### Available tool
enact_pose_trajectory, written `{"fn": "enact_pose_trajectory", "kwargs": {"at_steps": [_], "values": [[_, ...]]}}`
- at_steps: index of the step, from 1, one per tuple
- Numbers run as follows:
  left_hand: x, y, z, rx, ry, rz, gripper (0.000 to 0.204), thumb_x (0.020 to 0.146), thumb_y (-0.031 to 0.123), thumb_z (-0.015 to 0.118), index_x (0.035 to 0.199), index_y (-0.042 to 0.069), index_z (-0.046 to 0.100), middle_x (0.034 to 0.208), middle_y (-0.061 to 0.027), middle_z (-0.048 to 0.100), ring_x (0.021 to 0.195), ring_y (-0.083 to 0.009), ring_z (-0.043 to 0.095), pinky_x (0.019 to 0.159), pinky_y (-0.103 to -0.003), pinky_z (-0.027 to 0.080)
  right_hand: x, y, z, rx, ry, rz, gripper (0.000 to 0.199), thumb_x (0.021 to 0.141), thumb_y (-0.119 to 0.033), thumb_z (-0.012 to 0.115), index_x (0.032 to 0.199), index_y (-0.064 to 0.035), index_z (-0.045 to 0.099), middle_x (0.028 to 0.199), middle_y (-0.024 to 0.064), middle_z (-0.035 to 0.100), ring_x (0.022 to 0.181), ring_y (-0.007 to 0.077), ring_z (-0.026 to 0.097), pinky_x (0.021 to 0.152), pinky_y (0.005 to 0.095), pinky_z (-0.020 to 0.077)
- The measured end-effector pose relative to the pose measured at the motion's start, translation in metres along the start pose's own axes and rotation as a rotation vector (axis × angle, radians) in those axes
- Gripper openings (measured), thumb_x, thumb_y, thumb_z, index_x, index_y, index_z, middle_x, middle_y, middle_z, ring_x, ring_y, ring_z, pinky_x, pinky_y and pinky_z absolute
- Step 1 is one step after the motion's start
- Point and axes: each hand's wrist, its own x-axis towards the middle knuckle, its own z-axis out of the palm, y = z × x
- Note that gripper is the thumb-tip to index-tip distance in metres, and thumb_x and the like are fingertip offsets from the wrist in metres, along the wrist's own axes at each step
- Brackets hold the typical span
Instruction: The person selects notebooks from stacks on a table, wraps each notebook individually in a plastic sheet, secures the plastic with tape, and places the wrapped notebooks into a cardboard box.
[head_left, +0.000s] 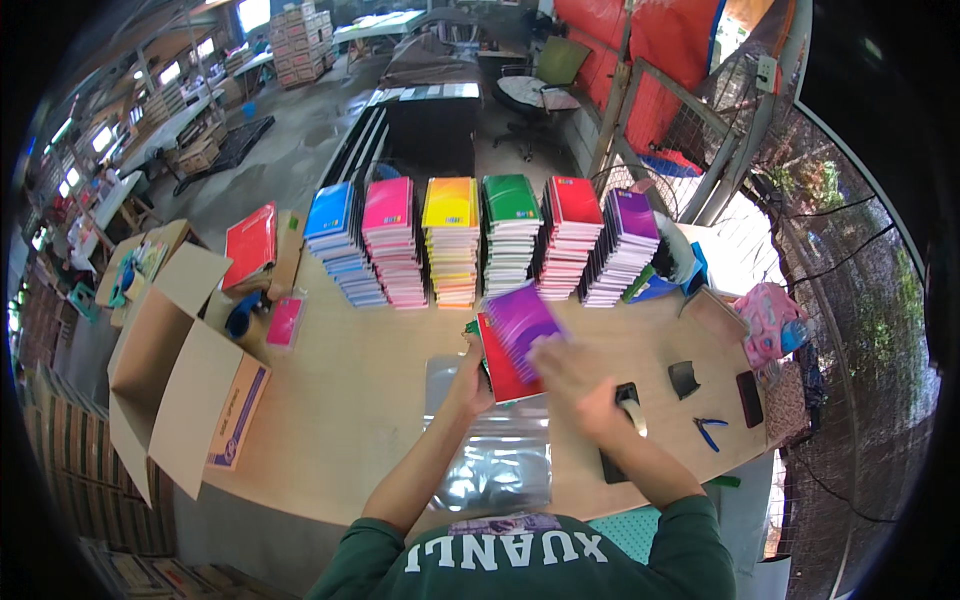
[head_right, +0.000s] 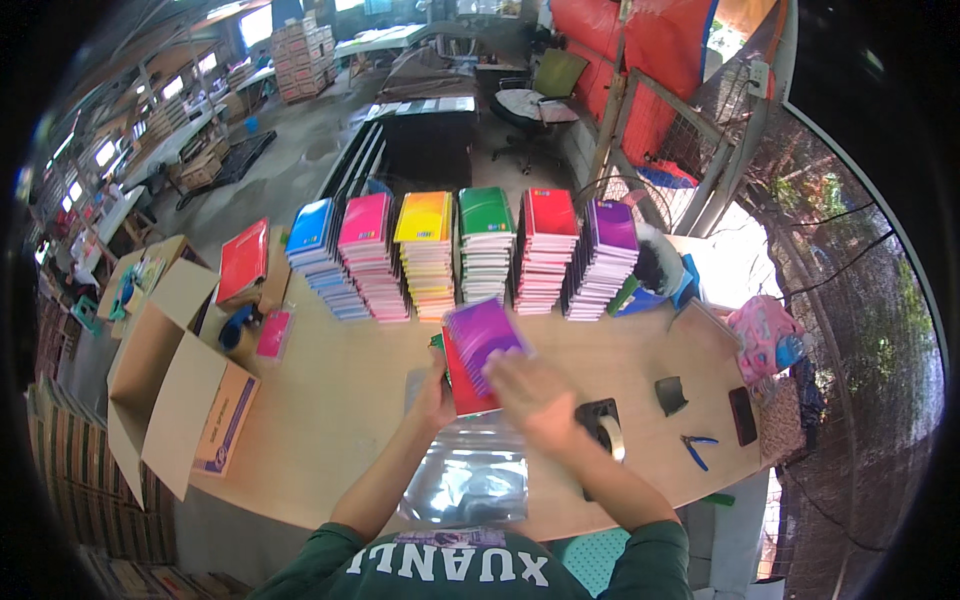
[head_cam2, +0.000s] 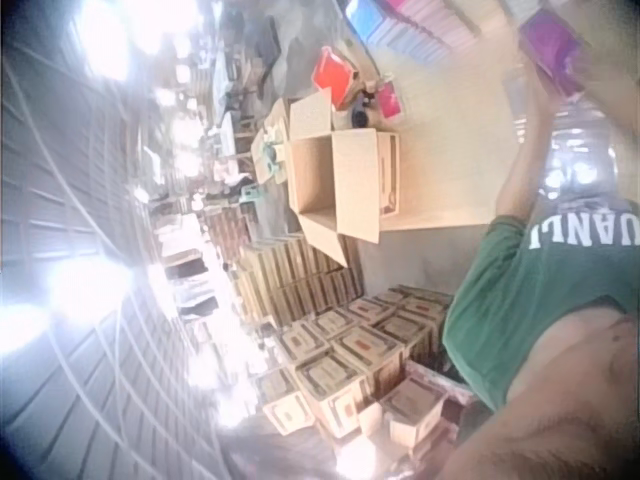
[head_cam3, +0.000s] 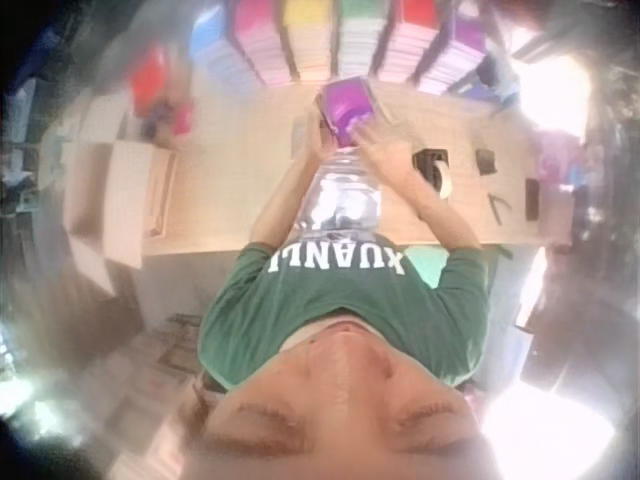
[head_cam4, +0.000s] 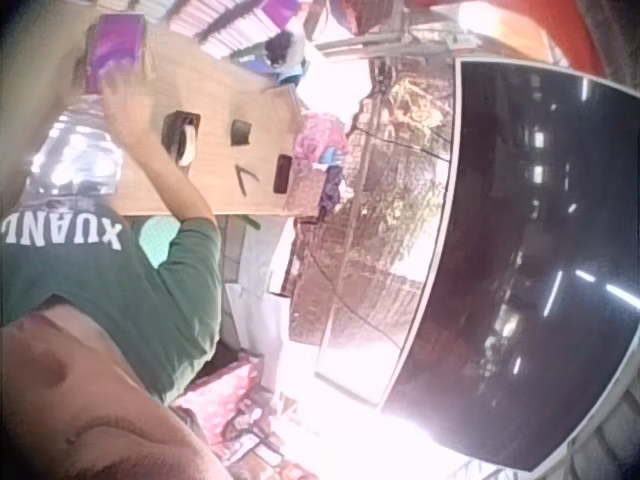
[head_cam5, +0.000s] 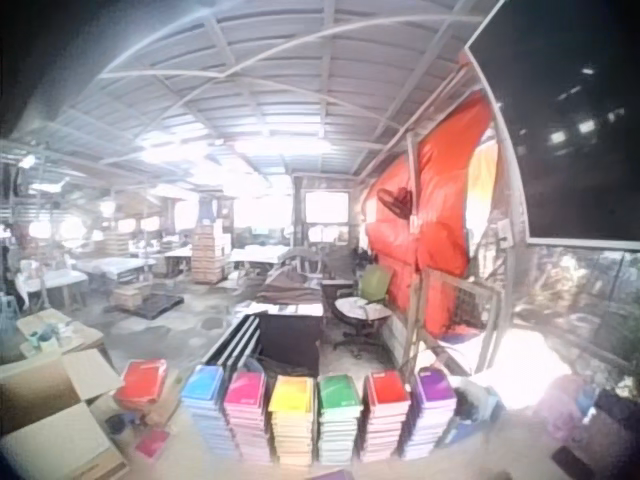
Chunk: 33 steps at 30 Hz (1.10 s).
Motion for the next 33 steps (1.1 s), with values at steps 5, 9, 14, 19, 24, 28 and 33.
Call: {"fn": "enact_pose_trajectory", "kwargs": {"at_steps": [5, 9, 14, 19, 24, 28, 33], "values": [[-0.078, -0.032, -0.061, 0.094, 0.062, 0.053, 0.058, 0.085, 0.037, 0.073, 0.128, 0.005, 0.050, 0.115, -0.0087, 0.064, 0.099, -0.0236, 0.066, 0.082, -0.038, 0.059, -0.050, -0.077, 0.004, 0.635, -0.276, 0.369, 0.050, 0.086, -0.033, 0.068, 0.126, -0.0042, 0.060, 0.127, 0.0153, 0.061, 0.117, 0.0333, 0.059, 0.099, 0.0470, 0.0472], [-0.140, -0.007, -0.015, 0.982, -0.099, 0.194, 0.060, 0.076, 0.012, 0.075, 0.131, 0.011, 0.051, 0.122, -0.0102, 0.061, 0.111, -0.0283, 0.061, 0.096, -0.050, 0.050, -0.094, -0.060, -0.017, 2.105, -0.373, 1.371, 0.074, 0.086, -0.050, 0.068, 0.143, -0.0095, 0.043, 0.136, 0.0179, 0.054, 0.124, 0.0351, 0.054, 0.100, 0.0512, 0.0464], [-0.179, 0.010, 0.034, 2.127, -0.854, 0.420, 0.071, 0.072, 0.006, 0.073, 0.132, 0.037, 0.051, 0.152, -0.0048, 0.035, 0.143, -0.0338, 0.027, 0.109, -0.073, 0.018, -0.138, -0.081, 0.010, 1.983, -0.702, 1.477, 0.090, 0.080, -0.043, 0.076, 0.149, -0.0086, 0.028, 0.134, 0.0185, 0.052, 0.119, 0.0341, 0.057, 0.096, 0.0501, 0.0509], [-0.167, -0.028, -0.047, 1.933, 0.042, 0.684, 0.074, 0.083, 0.014, 0.067, 0.149, 0.030, 0.037, 0.159, -0.0206, 0.019, 0.145, -0.0392, 0.024, 0.115, -0.061, 0.015, -0.151, -0.093, 0.043, 1.937, -0.326, 1.431, 0.078, 0.074, -0.016, 0.081, 0.138, -0.0016, 0.040, 0.127, 0.0148, 0.057, 0.111, 0.0278, 0.062, 0.097, 0.0451, 0.0510], [-0.135, -0.025, -0.079, 0.861, -0.076, 0.271, 0.096, 0.070, 0.025, 0.085, 0.149, 0.007, 0.033, 0.148, -0.0186, 0.040, 0.137, -0.0302, 0.038, 0.114, -0.041, 0.028, -0.149, -0.080, 0.091, 1.527, -0.099, 1.008, 0.090, 0.064, 0.009, 0.081, 0.141, -0.0011, 0.035, 0.128, 0.0118, 0.055, 0.121, 0.0247, 0.053, 0.105, 0.0402, 0.0432], [-0.111, -0.059, -0.130, 1.007, 0.125, 0.335, 0.113, 0.054, 0.029, 0.095, 0.144, 0.000, 0.035, 0.136, -0.0157, 0.050, 0.128, -0.0228, 0.046, 0.108, -0.035, 0.037, -0.160, -0.085, 0.137, 1.597, -0.021, 0.812, 0.103, 0.062, 0.007, 0.084, 0.147, -0.0060, 0.028, 0.139, 0.0116, 0.046, 0.128, 0.0242, 0.047, 0.107, 0.0407, 0.0418], [-0.112, -0.087, -0.146, 0.881, 0.214, 0.414, 0.107, 0.055, 0.031, 0.095, 0.141, 0.002, 0.037, 0.130, -0.0125, 0.052, 0.120, -0.0243, 0.052, 0.104, -0.035, 0.041, -0.164, -0.103, 0.156, 1.405, 0.004, 0.932, 0.114, 0.060, -0.015, 0.093, 0.151, -0.0089, 0.024, 0.144, 0.0123, 0.041, 0.129, 0.0266, 0.046, 0.110, 0.0420, 0.0383]]}}
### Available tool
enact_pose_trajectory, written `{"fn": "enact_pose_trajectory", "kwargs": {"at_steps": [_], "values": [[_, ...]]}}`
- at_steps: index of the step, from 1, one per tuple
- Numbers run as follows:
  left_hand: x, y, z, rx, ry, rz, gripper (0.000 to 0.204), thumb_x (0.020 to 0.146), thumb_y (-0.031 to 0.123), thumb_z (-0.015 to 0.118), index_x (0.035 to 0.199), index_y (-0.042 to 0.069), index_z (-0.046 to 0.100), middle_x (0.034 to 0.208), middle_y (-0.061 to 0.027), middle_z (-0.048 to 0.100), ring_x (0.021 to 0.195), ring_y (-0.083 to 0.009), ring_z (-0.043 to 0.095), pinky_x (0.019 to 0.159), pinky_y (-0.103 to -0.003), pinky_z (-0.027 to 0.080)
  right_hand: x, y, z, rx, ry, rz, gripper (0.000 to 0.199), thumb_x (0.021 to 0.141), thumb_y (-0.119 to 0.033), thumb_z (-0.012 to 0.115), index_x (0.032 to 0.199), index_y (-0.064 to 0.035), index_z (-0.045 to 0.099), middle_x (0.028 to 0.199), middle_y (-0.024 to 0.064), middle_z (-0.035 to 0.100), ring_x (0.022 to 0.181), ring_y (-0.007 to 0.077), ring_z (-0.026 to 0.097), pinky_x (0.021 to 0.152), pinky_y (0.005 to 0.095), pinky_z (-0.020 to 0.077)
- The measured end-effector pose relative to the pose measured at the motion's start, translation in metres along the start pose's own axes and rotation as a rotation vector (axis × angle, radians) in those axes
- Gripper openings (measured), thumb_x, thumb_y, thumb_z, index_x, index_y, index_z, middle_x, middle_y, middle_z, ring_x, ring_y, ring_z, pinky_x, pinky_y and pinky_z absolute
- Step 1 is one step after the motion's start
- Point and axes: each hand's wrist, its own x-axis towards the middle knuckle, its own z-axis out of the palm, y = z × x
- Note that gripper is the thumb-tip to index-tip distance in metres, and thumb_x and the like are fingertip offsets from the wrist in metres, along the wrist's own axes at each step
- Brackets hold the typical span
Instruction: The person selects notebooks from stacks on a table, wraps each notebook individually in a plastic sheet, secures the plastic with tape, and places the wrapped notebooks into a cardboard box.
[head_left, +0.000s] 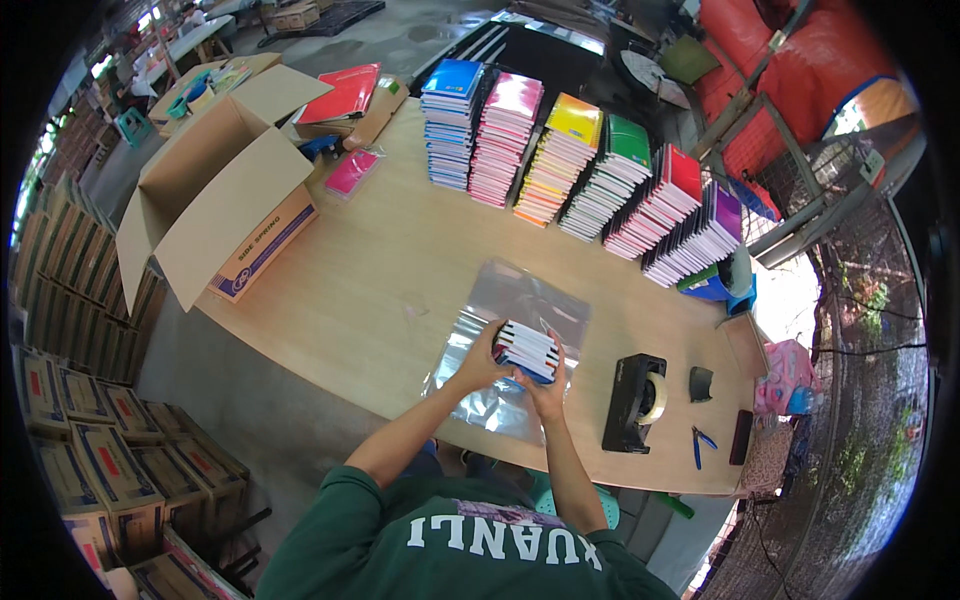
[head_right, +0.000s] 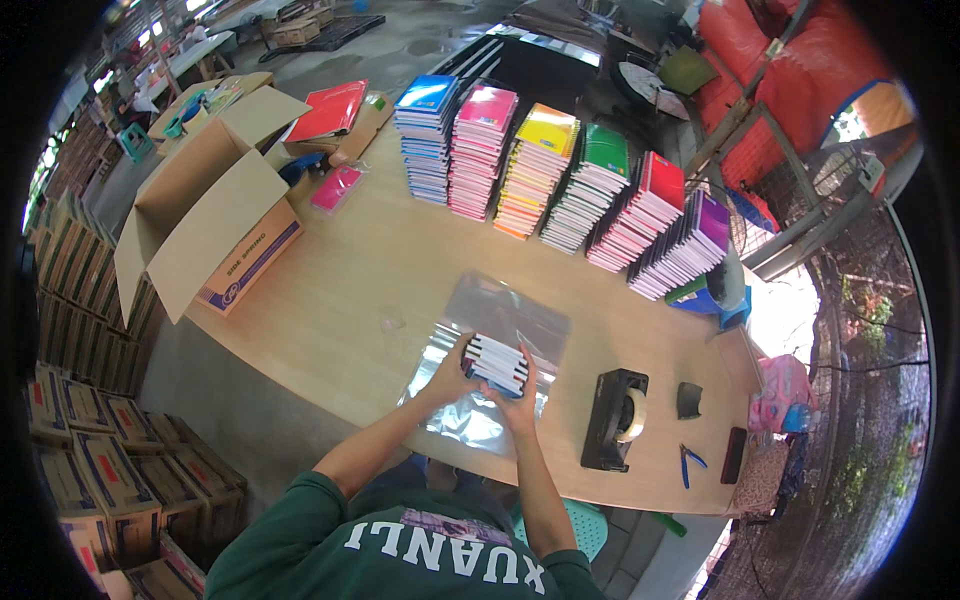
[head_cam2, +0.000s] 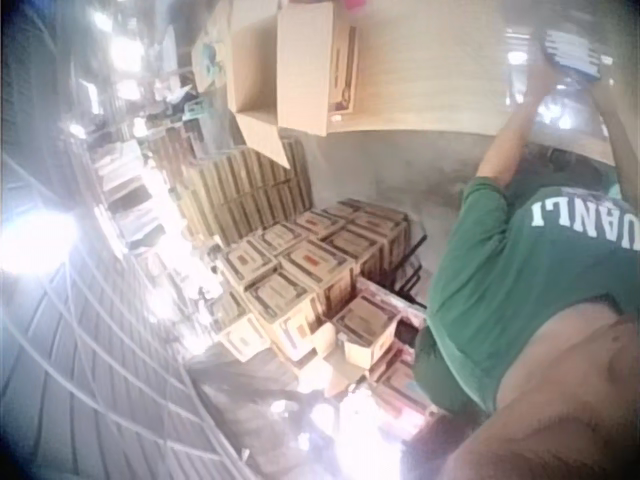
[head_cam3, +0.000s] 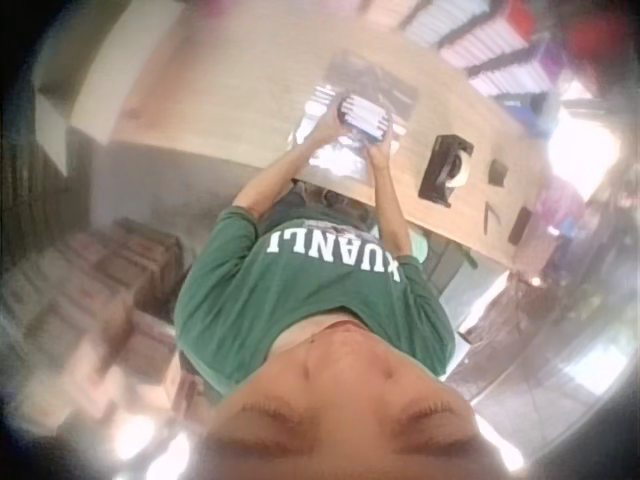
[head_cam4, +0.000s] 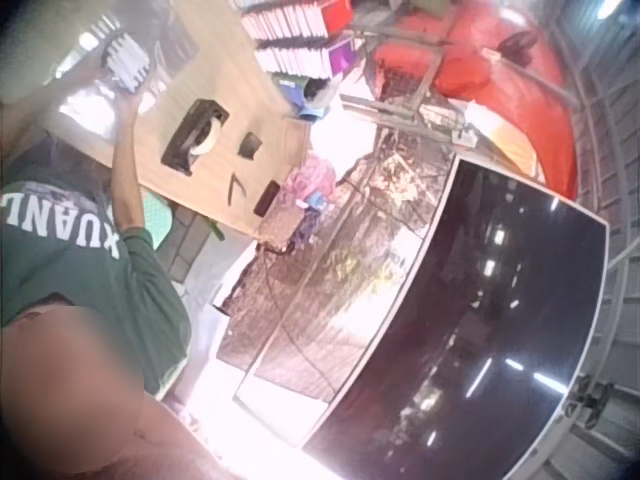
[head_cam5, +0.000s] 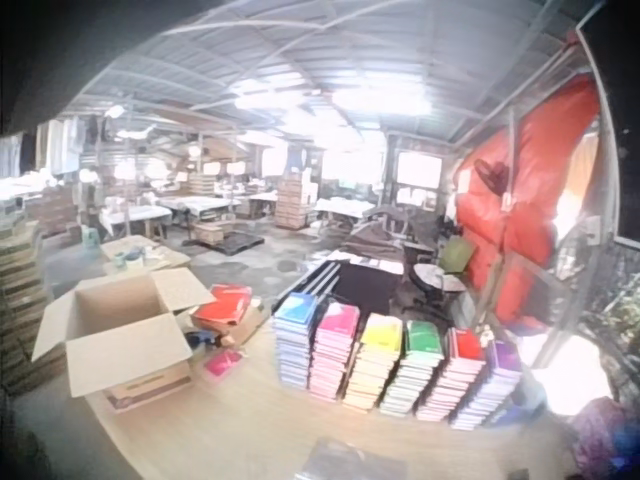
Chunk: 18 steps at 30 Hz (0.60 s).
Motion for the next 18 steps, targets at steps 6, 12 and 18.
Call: {"fn": "enact_pose_trajectory", "kwargs": {"at_steps": [6, 12, 18], "values": [[-0.015, 0.005, 0.005, 0.122, 0.007, 0.149, 0.099, 0.055, 0.024, 0.093, 0.138, 0.006, 0.041, 0.128, -0.0126, 0.052, 0.116, -0.0249, 0.054, 0.101, -0.035, 0.044, -0.015, -0.001, 0.019, 0.077, 0.054, -0.052, 0.130, 0.049, -0.041, 0.095, 0.151, -0.0057, 0.022, 0.138, 0.0119, 0.044, 0.123, 0.0259, 0.051, 0.104, 0.0393, 0.0452], [-0.021, 0.005, -0.007, 0.229, -0.008, 0.106, 0.098, 0.050, 0.013, 0.092, 0.135, 0.004, 0.044, 0.120, -0.0123, 0.061, 0.111, -0.0248, 0.060, 0.096, -0.036, 0.048, -0.018, -0.001, 0.022, 0.127, 0.081, -0.063, 0.121, 0.051, -0.050, 0.092, 0.145, -0.0040, 0.030, 0.125, 0.0088, 0.053, 0.113, 0.0226, 0.056, 0.096, 0.0356, 0.0487], [-0.023, 0.028, -0.008, 0.337, -0.062, 0.038, 0.092, 0.049, 0.019, 0.092, 0.129, 0.004, 0.049, 0.118, -0.0173, 0.061, 0.112, -0.0338, 0.059, 0.096, -0.041, 0.047, -0.021, 0.045, 0.003, 0.067, 0.063, -0.055, 0.119, 0.058, -0.051, 0.091, 0.146, -0.0046, 0.026, 0.124, 0.0089, 0.054, 0.111, 0.0219, 0.056, 0.093, 0.0382, 0.0489]]}}
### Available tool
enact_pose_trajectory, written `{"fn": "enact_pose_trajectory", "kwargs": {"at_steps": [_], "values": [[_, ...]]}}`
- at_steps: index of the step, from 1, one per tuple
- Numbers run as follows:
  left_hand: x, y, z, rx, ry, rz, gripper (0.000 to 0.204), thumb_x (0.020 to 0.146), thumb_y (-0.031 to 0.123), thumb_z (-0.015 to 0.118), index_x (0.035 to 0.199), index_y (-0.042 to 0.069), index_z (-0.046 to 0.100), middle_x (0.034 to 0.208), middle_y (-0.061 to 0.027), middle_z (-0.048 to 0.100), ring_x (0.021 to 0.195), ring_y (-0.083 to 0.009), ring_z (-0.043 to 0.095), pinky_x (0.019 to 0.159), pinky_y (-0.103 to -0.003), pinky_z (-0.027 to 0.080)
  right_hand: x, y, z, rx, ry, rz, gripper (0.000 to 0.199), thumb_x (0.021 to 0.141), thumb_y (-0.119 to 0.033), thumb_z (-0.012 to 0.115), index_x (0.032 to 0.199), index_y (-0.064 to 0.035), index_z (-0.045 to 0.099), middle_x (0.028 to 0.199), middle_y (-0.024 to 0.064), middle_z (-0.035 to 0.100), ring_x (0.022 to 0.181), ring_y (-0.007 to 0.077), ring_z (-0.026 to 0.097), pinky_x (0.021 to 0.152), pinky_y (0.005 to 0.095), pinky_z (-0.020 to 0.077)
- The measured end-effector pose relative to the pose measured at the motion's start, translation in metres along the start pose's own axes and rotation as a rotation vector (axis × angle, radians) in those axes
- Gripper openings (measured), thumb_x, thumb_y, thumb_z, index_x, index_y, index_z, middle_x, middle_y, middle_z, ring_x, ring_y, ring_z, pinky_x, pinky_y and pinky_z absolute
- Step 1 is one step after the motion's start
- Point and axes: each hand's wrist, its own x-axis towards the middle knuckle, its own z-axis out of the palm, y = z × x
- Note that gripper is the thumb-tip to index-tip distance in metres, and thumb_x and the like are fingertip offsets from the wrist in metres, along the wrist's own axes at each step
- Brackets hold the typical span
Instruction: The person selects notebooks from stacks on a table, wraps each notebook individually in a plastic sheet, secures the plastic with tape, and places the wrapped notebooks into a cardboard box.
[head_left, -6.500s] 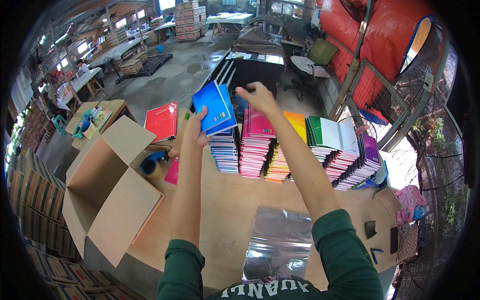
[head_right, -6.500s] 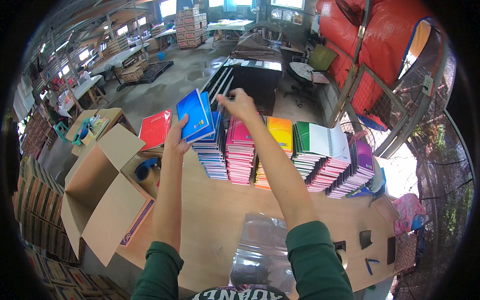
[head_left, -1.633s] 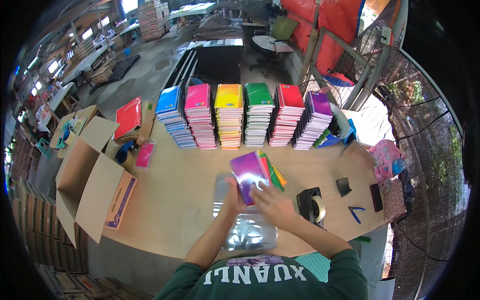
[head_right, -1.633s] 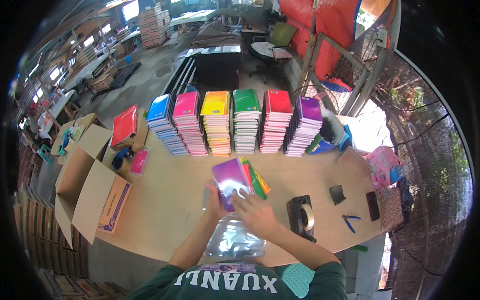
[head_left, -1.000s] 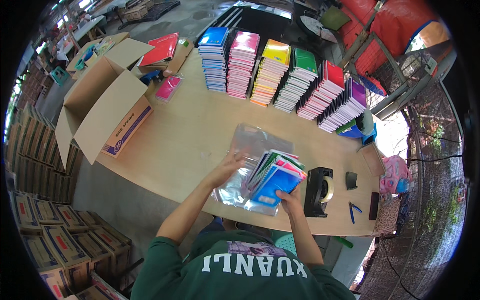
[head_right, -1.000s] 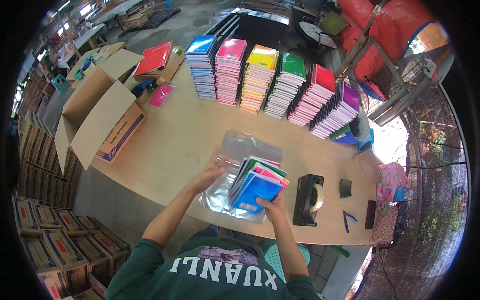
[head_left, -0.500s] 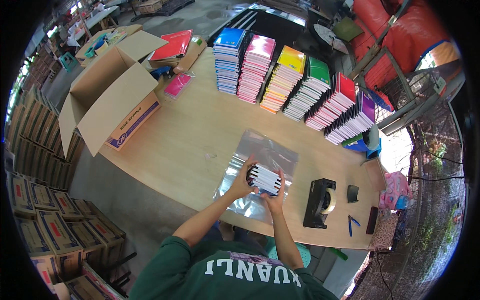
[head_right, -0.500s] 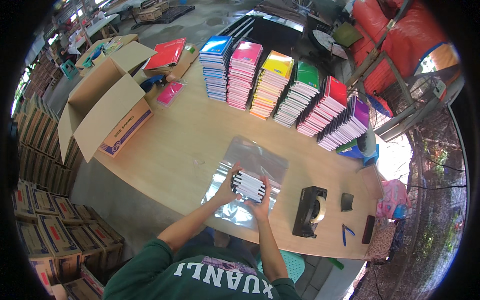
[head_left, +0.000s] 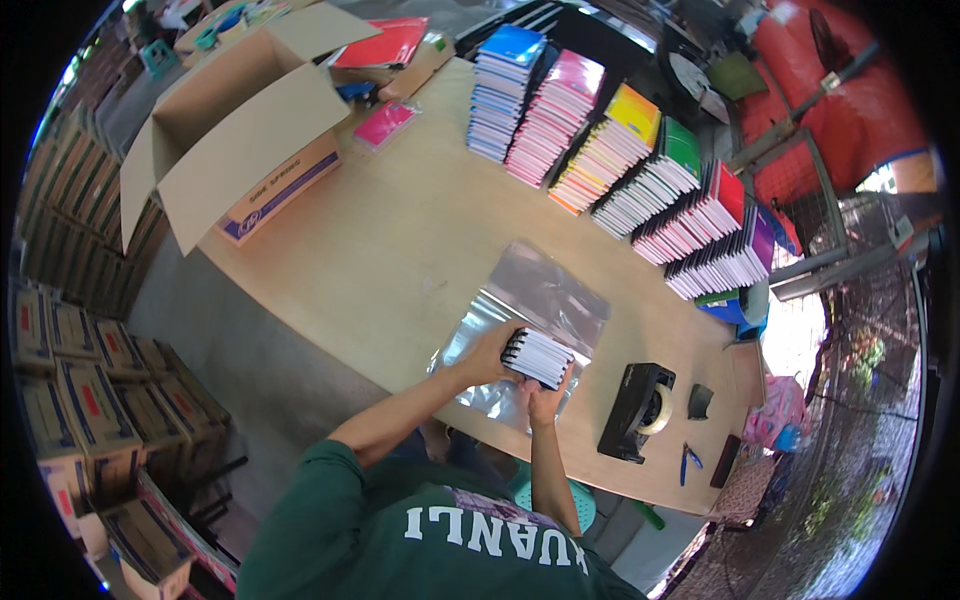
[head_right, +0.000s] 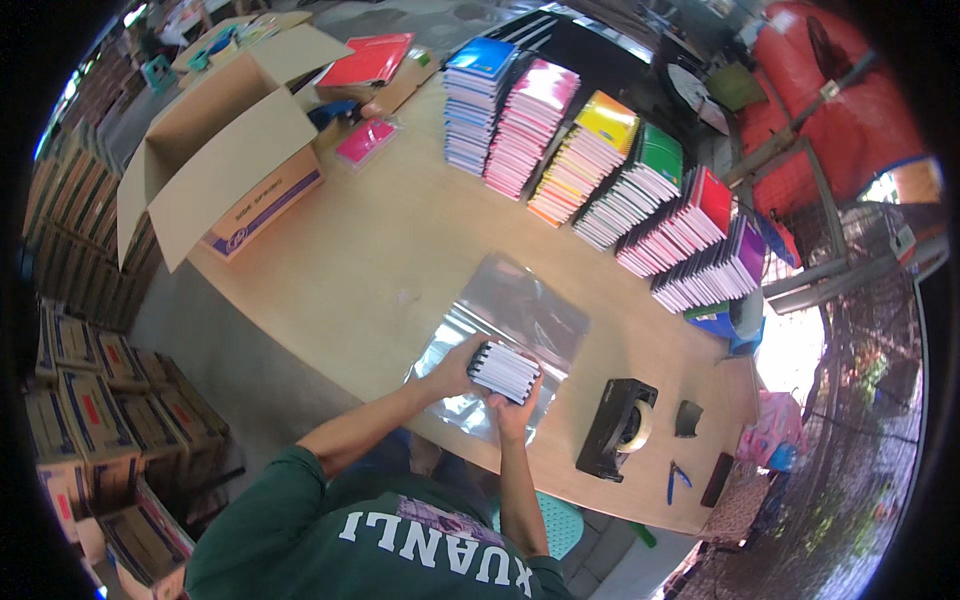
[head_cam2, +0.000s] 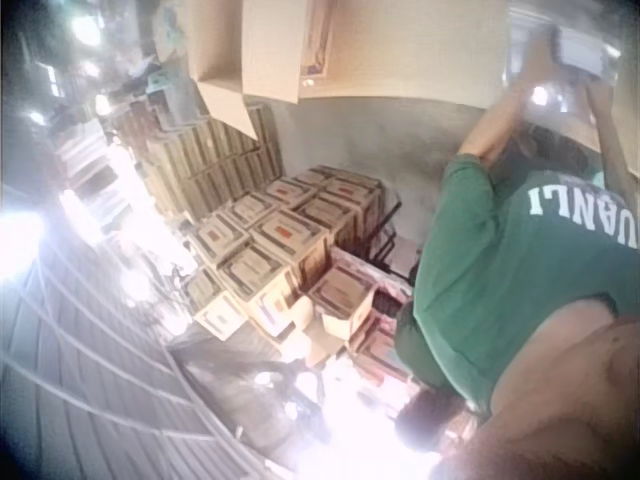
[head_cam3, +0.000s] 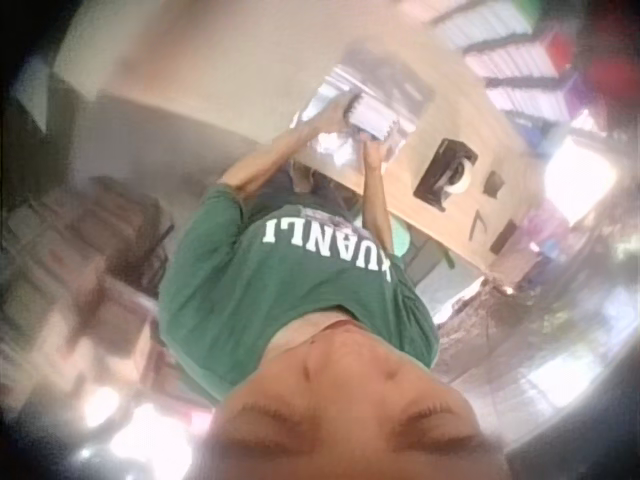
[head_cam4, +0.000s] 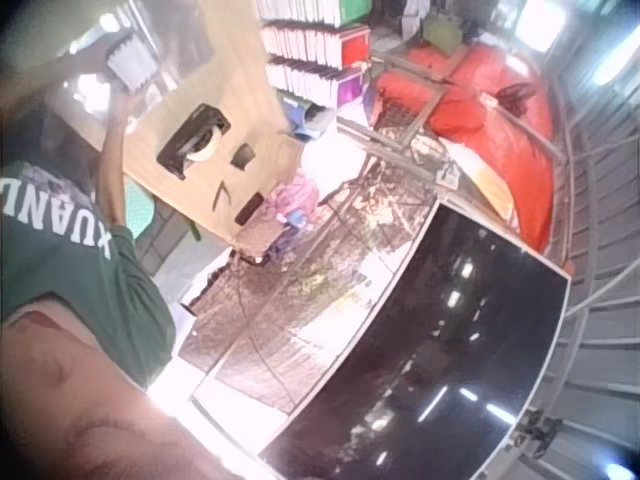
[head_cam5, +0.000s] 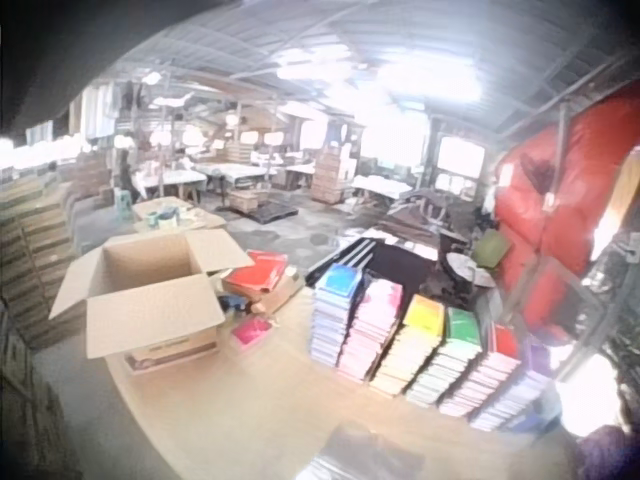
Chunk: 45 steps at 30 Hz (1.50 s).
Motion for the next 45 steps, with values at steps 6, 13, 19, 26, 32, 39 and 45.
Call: {"fn": "enact_pose_trajectory", "kwargs": {"at_steps": [6, 13, 19, 26, 32, 39, 45], "values": [[0.000, -0.017, -0.008, 0.156, 0.068, 0.114, 0.096, 0.048, 0.027, 0.093, 0.129, 0.005, 0.047, 0.119, -0.0176, 0.060, 0.112, -0.0367, 0.057, 0.097, -0.042, 0.046, -0.005, 0.012, -0.003, -0.197, 0.014, -0.089, 0.120, 0.058, -0.051, 0.091, 0.144, 0.0006, 0.027, 0.123, 0.0078, 0.053, 0.112, 0.0189, 0.054, 0.101, 0.0345, 0.0426], [-0.007, -0.022, -0.015, 0.170, 0.029, 0.036, 0.093, 0.046, 0.023, 0.092, 0.128, 0.004, 0.052, 0.114, -0.0166, 0.063, 0.109, -0.0358, 0.059, 0.096, -0.042, 0.046, -0.005, -0.031, 0.032, -0.126, 0.019, -0.029, 0.127, 0.046, -0.061, 0.088, 0.143, -0.0021, 0.030, 0.129, 0.0092, 0.050, 0.119, 0.0228, 0.051, 0.101, 0.0367, 0.0429], [-0.001, -0.029, -0.020, 0.191, -0.027, 0.066, 0.089, 0.047, 0.020, 0.092, 0.126, 0.005, 0.054, 0.112, -0.0167, 0.064, 0.108, -0.0365, 0.060, 0.094, -0.042, 0.047, -0.012, -0.005, -0.002, -0.198, 0.006, 0.013, 0.121, 0.055, -0.046, 0.093, 0.146, -0.0026, 0.024, 0.129, 0.0096, 0.050, 0.119, 0.0225, 0.050, 0.103, 0.0358, 0.0411], [-0.011, -0.028, -0.018, 0.205, -0.057, 0.033, 0.099, 0.051, 0.027, 0.093, 0.134, 0.004, 0.045, 0.118, -0.0194, 0.062, 0.110, -0.0388, 0.060, 0.094, -0.043, 0.048, -0.003, 0.045, -0.018, -0.348, -0.032, -0.033, 0.049, 0.069, -0.004, 0.078, 0.111, 0.0017, 0.054, 0.096, 0.0086, 0.064, 0.088, 0.0195, 0.061, 0.081, 0.0338, 0.0504], [-0.006, -0.034, -0.018, 0.315, -0.090, 0.023, 0.100, 0.052, 0.031, 0.093, 0.134, 0.003, 0.045, 0.121, -0.0190, 0.061, 0.112, -0.0376, 0.059, 0.096, -0.042, 0.047, -0.002, 0.053, -0.032, -0.519, -0.091, -0.188, 0.074, 0.058, -0.004, 0.082, 0.122, -0.0002, 0.045, 0.104, 0.0085, 0.061, 0.091, 0.0201, 0.061, 0.083, 0.0331, 0.0499], [0.001, 0.022, -0.013, 0.283, -0.113, -0.017, 0.102, 0.056, 0.035, 0.092, 0.137, 0.000, 0.041, 0.115, -0.0199, 0.064, 0.107, -0.0363, 0.063, 0.091, -0.041, 0.049, 0.013, 0.001, -0.017, -0.166, 0.092, -0.002, 0.093, 0.060, -0.026, 0.092, 0.133, 0.0010, 0.040, 0.114, 0.0112, 0.058, 0.105, 0.0229, 0.059, 0.093, 0.0371, 0.0488], [-0.042, 0.011, 0.025, 0.486, 0.199, -0.014, 0.085, 0.069, 0.035, 0.083, 0.137, 0.006, 0.043, 0.141, -0.0231, 0.039, 0.131, -0.0411, 0.037, 0.106, -0.053, 0.032, 0.083, -0.059, -0.034, -0.348, -0.036, 0.174, 0.093, 0.064, -0.042, 0.090, 0.131, 0.0056, 0.047, 0.118, 0.0152, 0.060, 0.106, 0.0253, 0.060, 0.092, 0.0388, 0.0502]]}}
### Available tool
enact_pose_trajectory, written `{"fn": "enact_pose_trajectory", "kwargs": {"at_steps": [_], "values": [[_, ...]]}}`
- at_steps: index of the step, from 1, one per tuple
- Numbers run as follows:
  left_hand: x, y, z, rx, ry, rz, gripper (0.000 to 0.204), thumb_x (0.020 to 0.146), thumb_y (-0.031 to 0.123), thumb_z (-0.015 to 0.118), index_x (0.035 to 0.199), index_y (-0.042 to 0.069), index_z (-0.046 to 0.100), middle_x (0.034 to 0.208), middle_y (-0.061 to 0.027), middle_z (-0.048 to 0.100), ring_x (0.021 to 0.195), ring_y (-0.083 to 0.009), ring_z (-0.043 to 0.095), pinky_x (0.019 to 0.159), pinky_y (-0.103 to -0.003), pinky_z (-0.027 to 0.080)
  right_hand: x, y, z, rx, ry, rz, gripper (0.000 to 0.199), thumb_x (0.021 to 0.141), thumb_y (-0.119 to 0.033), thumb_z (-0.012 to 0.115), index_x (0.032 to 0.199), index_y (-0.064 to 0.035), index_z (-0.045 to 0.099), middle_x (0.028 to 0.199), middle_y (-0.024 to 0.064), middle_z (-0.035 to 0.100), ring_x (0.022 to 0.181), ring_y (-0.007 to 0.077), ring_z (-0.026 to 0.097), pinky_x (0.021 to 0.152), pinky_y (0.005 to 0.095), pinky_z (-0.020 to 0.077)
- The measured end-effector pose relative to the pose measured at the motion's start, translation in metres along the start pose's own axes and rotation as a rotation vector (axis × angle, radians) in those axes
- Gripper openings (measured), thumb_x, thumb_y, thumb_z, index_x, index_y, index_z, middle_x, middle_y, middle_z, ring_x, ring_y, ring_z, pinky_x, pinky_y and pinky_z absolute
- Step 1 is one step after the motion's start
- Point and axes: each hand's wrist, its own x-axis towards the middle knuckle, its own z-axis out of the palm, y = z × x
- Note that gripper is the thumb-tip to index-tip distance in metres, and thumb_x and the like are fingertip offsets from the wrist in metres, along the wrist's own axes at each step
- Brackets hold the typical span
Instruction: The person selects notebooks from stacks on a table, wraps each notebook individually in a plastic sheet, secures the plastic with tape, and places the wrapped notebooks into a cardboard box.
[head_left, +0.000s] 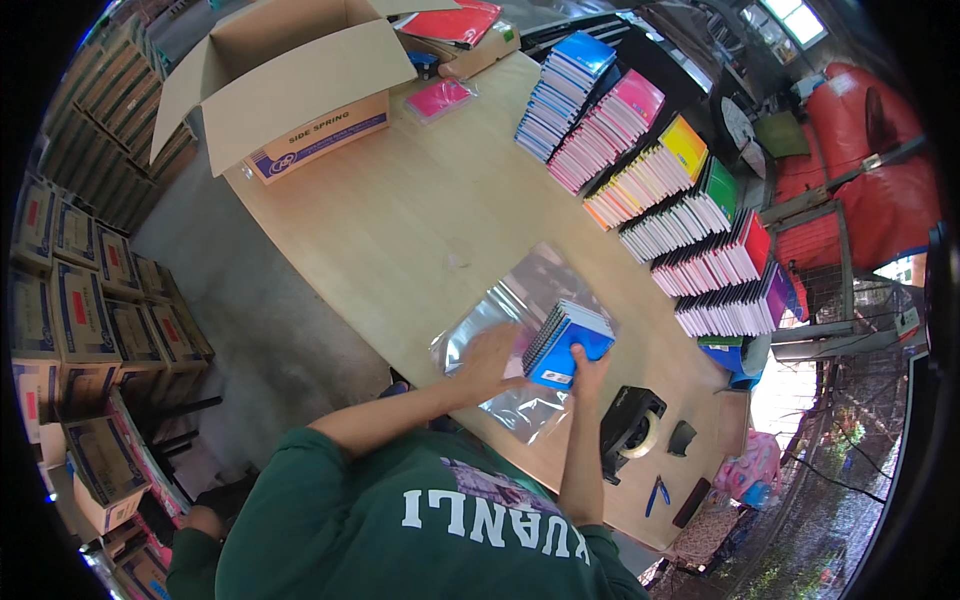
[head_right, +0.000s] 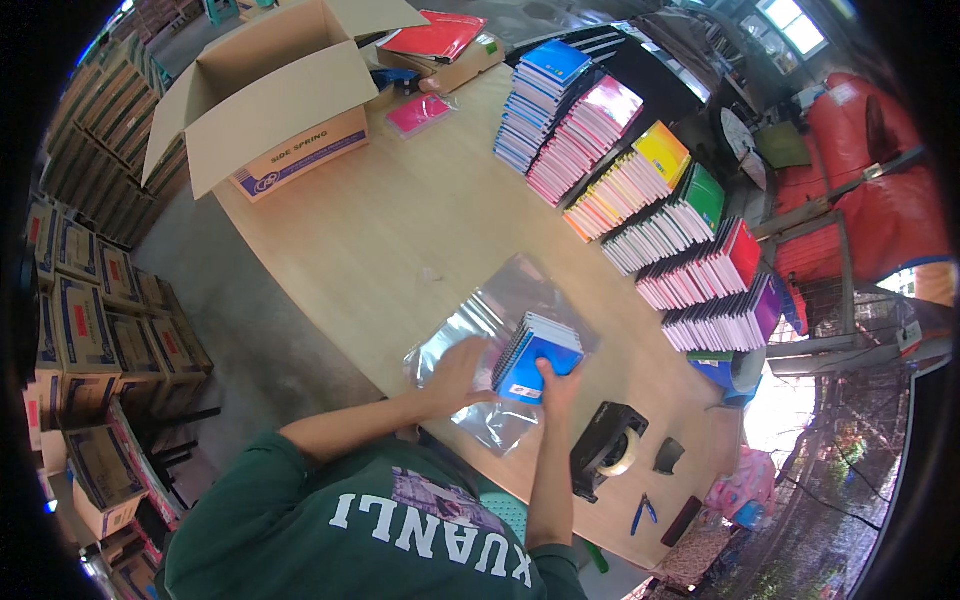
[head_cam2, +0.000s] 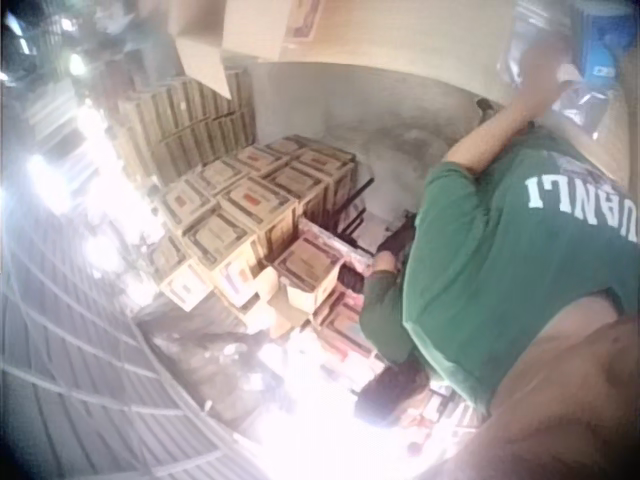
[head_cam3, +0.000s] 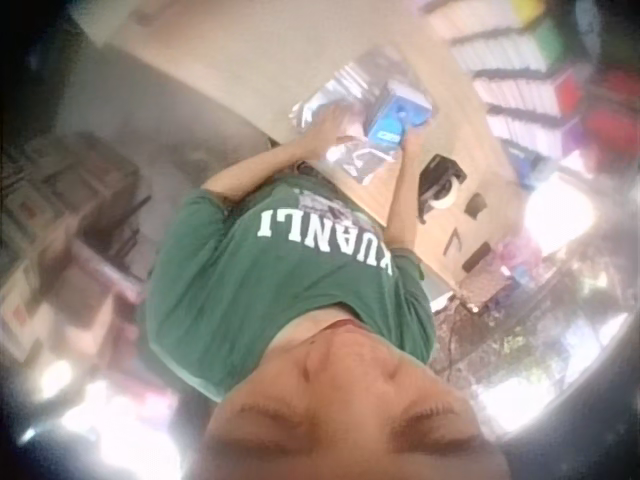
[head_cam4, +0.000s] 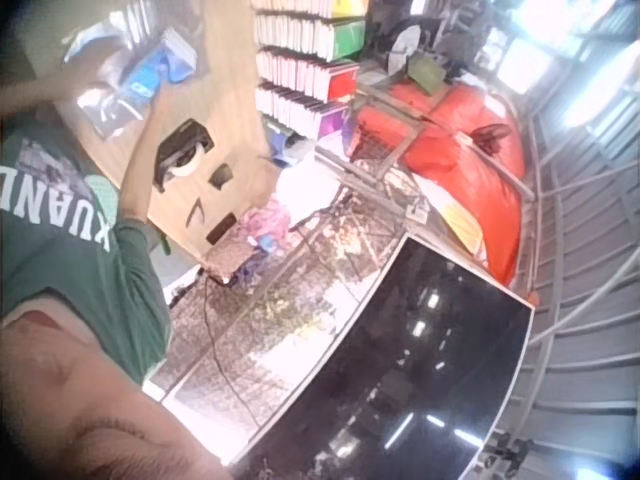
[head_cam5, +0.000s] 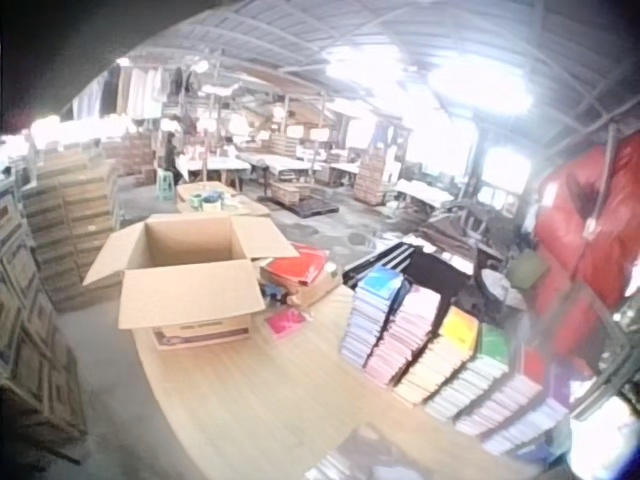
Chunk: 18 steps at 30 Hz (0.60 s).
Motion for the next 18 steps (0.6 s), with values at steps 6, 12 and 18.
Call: {"fn": "enact_pose_trajectory", "kwargs": {"at_steps": [6, 12, 18], "values": [[-0.050, -0.013, -0.016, 0.375, -0.168, 0.019, 0.072, 0.071, 0.037, 0.079, 0.134, 0.017, 0.051, 0.140, -0.0193, 0.039, 0.130, -0.0366, 0.037, 0.102, -0.065, 0.028, 0.053, -0.047, 0.008, -0.330, -0.499, 0.132, 0.074, 0.064, -0.033, 0.088, 0.121, 0.0042, 0.059, 0.105, 0.0163, 0.069, 0.091, 0.0232, 0.068, 0.081, 0.0367, 0.0555], [-0.060, -0.006, -0.020, 0.382, -0.295, 0.017, 0.082, 0.066, 0.045, 0.082, 0.139, 0.036, 0.048, 0.152, -0.0225, 0.024, 0.140, -0.0446, 0.022, 0.103, -0.073, 0.020, 0.084, -0.047, 0.042, -0.677, -0.814, 0.227, 0.075, 0.060, -0.046, 0.086, 0.115, 0.0014, 0.065, 0.102, 0.0145, 0.071, 0.089, 0.0221, 0.069, 0.079, 0.0353, 0.0553], [-0.069, -0.013, -0.018, 0.382, -0.405, 0.029, 0.093, 0.059, 0.052, 0.084, 0.142, 0.042, 0.043, 0.159, -0.0240, 0.006, 0.145, -0.0488, 0.005, 0.103, -0.076, 0.017, 0.094, -0.044, 0.052, -0.693, -0.940, 0.326, 0.072, 0.064, -0.035, 0.087, 0.121, 0.0014, 0.063, 0.105, 0.0129, 0.070, 0.091, 0.0213, 0.067, 0.082, 0.0351, 0.0542]]}}
